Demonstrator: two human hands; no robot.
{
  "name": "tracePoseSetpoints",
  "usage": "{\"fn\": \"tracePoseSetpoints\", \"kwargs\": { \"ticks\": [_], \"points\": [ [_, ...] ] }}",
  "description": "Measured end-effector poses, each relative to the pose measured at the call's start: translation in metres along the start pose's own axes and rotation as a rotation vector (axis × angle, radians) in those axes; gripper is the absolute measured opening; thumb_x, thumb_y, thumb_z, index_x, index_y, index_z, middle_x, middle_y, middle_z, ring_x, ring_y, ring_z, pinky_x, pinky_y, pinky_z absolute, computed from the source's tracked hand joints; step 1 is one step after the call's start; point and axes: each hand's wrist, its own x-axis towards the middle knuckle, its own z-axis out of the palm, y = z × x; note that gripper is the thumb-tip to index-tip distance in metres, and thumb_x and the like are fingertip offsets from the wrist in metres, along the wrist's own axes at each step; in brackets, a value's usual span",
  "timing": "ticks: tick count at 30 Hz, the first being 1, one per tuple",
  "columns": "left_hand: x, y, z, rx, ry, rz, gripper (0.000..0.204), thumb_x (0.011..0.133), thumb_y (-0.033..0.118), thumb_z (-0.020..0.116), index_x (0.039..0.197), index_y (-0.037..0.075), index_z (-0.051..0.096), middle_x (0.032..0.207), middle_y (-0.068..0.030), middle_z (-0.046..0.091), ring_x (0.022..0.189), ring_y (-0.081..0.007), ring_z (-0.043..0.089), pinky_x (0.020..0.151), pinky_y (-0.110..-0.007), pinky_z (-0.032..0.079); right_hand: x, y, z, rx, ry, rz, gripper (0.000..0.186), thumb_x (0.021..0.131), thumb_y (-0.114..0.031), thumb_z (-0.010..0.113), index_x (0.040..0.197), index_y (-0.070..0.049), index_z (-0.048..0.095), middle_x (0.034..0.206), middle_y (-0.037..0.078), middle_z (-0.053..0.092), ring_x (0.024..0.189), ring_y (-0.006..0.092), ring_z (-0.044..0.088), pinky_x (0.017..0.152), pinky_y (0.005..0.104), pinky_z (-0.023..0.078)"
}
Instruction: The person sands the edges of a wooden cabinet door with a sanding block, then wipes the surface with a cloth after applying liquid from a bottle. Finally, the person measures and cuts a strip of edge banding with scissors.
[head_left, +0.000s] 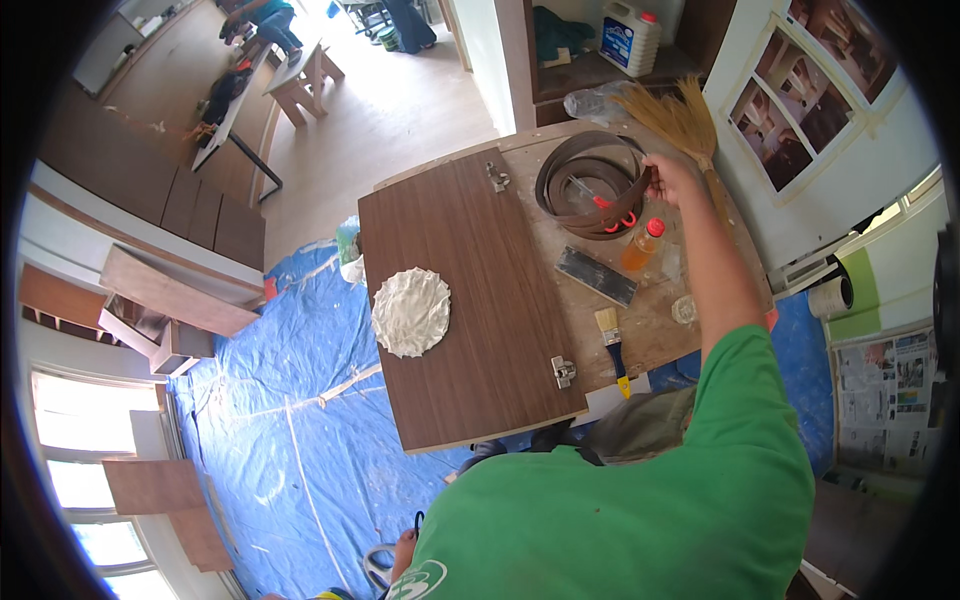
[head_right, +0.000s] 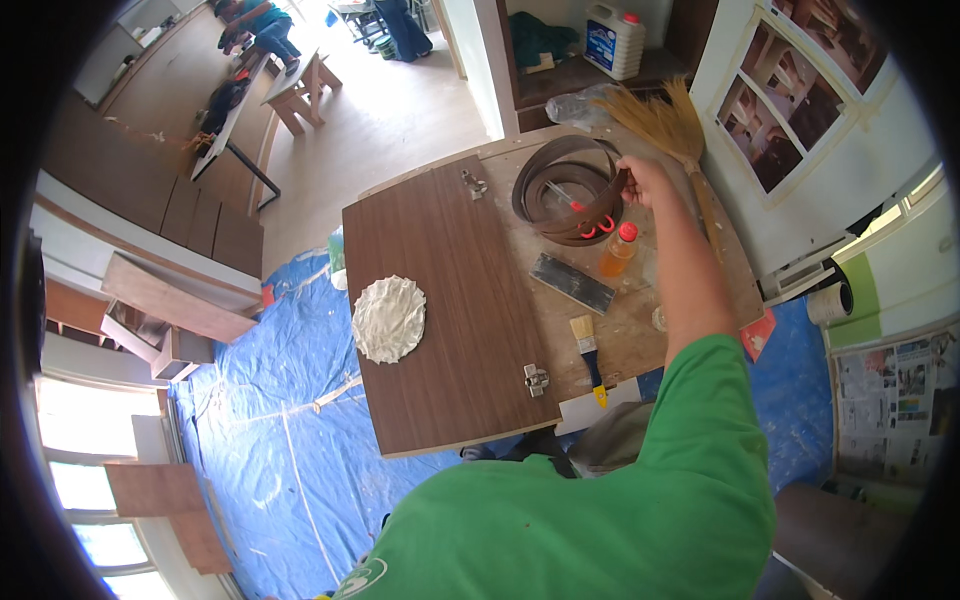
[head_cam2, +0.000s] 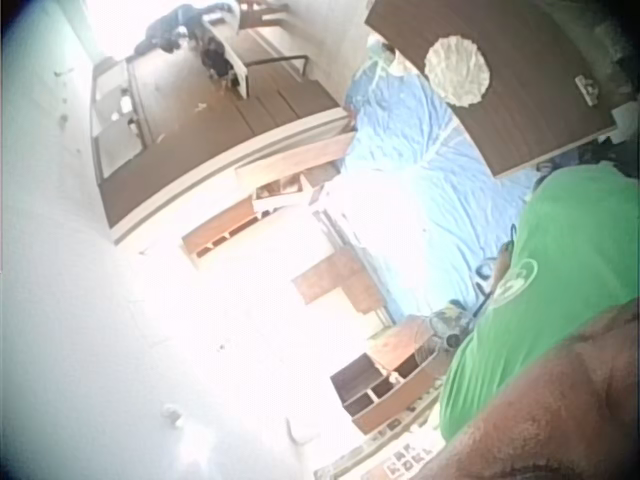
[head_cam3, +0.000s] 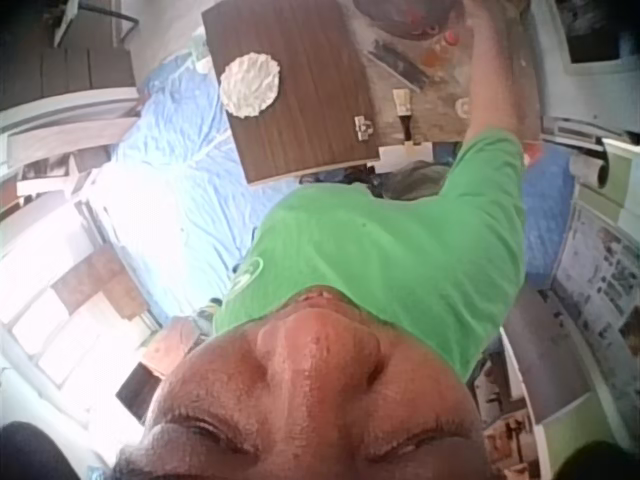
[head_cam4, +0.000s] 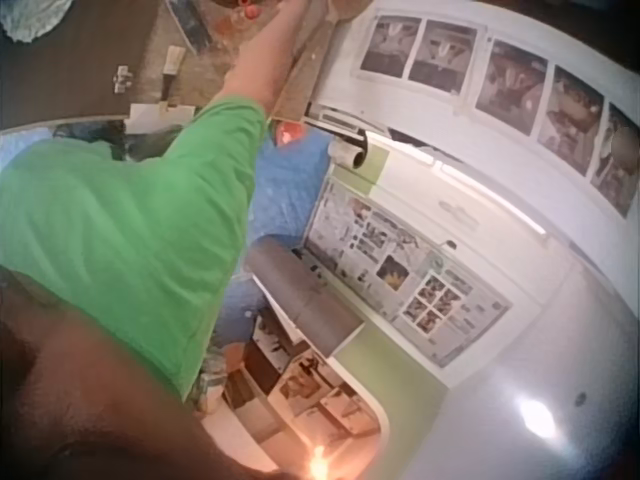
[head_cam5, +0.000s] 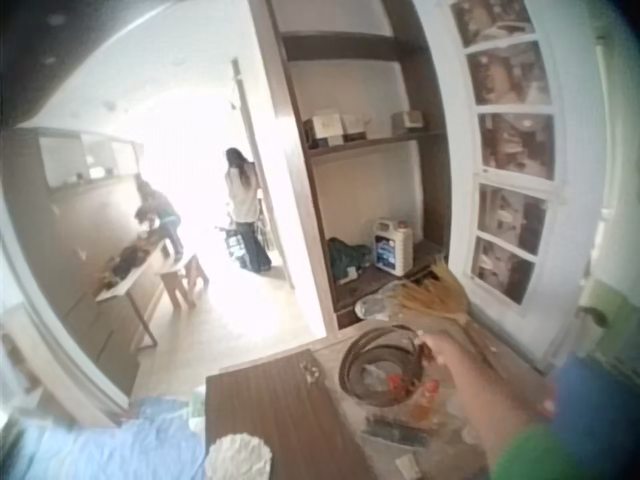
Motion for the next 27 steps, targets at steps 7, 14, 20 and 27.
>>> {"fn": "tracePoseSetpoints", "kwargs": {
  "ticks": [7,14,20,27],
  "points": [
    [0.012,0.022,0.008,-0.092,0.059,0.007,0.041,0.091,0.04,0.072,0.116,0.007,0.075,0.095,-0.0149,0.077,0.088,-0.0239,0.074,0.08,-0.037,0.056,-0.003,-0.01,0.018,0.507,0.219,0.072,0.016,0.097,-0.021,0.062,0.1,-0.007,0.054,0.084,0.007,0.057,0.066,0.0215,0.058,0.055,0.0326,0.05],
    [0.027,0.028,0.013,-0.025,0.052,0.064,0.042,0.091,0.04,0.072,0.115,0.006,0.074,0.098,-0.0148,0.077,0.089,-0.0236,0.074,0.081,-0.037,0.056,0.025,-0.015,-0.016,0.619,0.072,-0.032,0.023,0.098,-0.011,0.061,0.114,-0.004,0.045,0.09,0.011,0.051,0.063,0.0187,0.047,0.049,0.0265,0.044],
    [0.0,0.044,-0.006,-0.117,0.158,0.108,0.034,0.094,0.029,0.068,0.112,0.001,0.073,0.093,-0.0139,0.076,0.083,-0.0198,0.073,0.075,-0.035,0.058,0.003,-0.027,0.003,0.826,0.081,0.037,0.025,0.099,-0.011,0.061,0.115,-0.002,0.044,0.091,0.015,0.052,0.063,0.0178,0.048,0.05,0.0256,0.044],
    [-0.022,0.145,-0.047,-0.412,0.284,0.199,0.032,0.096,0.016,0.064,0.116,-0.009,0.067,0.092,-0.0138,0.073,0.078,-0.0179,0.071,0.069,-0.03,0.06,-0.032,-0.034,0.043,0.631,-0.064,-0.176,0.014,0.1,-0.015,0.062,0.103,-0.006,0.053,0.078,0.009,0.053,0.059,0.0196,0.05,0.055,0.0356,0.048]
  ]
}}
